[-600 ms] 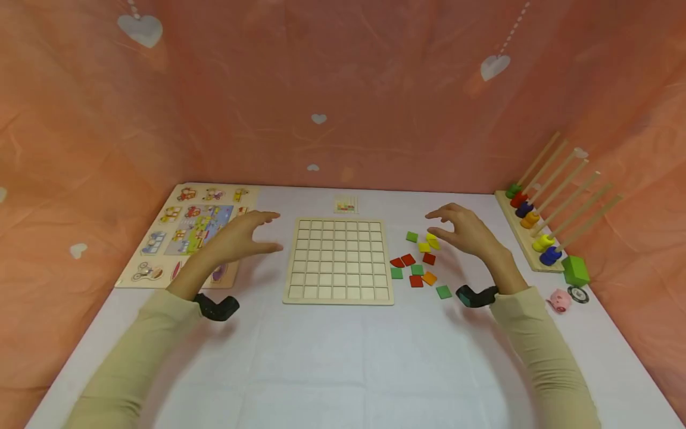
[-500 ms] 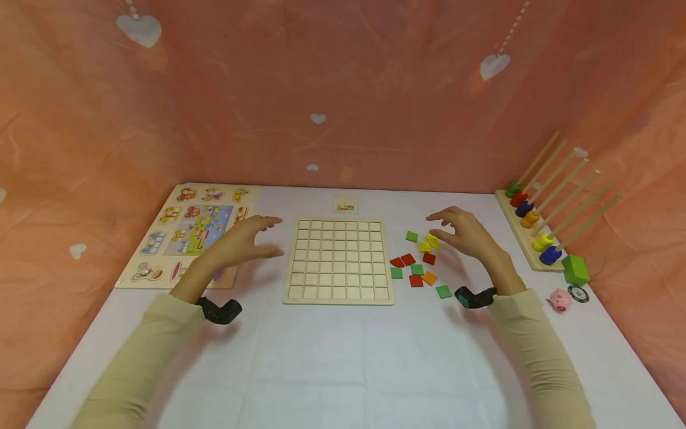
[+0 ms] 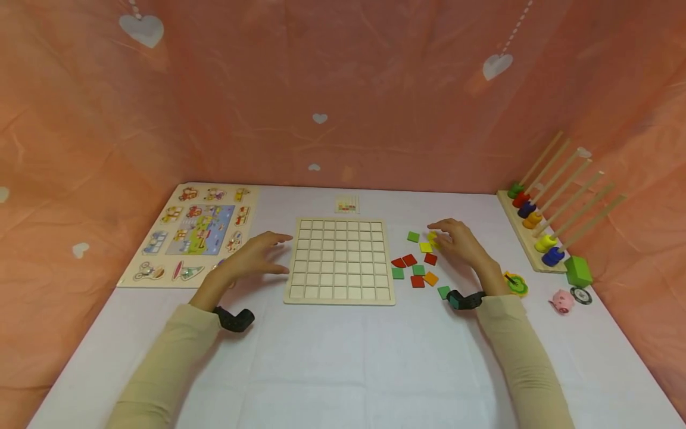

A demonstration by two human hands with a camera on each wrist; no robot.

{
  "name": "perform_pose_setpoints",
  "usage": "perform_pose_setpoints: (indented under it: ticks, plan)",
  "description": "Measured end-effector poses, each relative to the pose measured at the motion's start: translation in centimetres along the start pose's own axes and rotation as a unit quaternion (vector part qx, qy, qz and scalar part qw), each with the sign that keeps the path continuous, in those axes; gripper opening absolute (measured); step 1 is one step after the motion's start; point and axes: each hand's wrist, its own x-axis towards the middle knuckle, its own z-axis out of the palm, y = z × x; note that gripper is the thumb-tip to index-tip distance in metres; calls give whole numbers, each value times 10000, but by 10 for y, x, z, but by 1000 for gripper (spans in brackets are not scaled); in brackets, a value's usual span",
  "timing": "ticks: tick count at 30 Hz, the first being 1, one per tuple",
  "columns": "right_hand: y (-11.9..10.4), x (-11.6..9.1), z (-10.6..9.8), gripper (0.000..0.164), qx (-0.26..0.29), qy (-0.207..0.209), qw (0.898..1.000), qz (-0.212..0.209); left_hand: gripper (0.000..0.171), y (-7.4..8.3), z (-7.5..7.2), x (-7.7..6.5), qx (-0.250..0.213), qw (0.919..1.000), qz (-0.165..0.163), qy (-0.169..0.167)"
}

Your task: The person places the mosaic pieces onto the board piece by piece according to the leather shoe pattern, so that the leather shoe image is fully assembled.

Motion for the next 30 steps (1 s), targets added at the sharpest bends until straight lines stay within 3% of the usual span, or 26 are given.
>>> perform_pose_setpoints:
  ticks: [6,12,20,30]
  plan:
    - [6,1,7,32,78,-132,9999,-75,74,-3,9,1,331,9992,213,55]
    - [8,0,13,33,-77,-323,9994,82,77,-2,14,1,521,9986,-79,-107]
    - [9,0,16,31,-135,-42,9998,103,75,-1,17,1,697,9965,-399,-230]
    - [-1,6,19,15,63,225,9994,273,72,-1,18,2,798,9957,-399,-237]
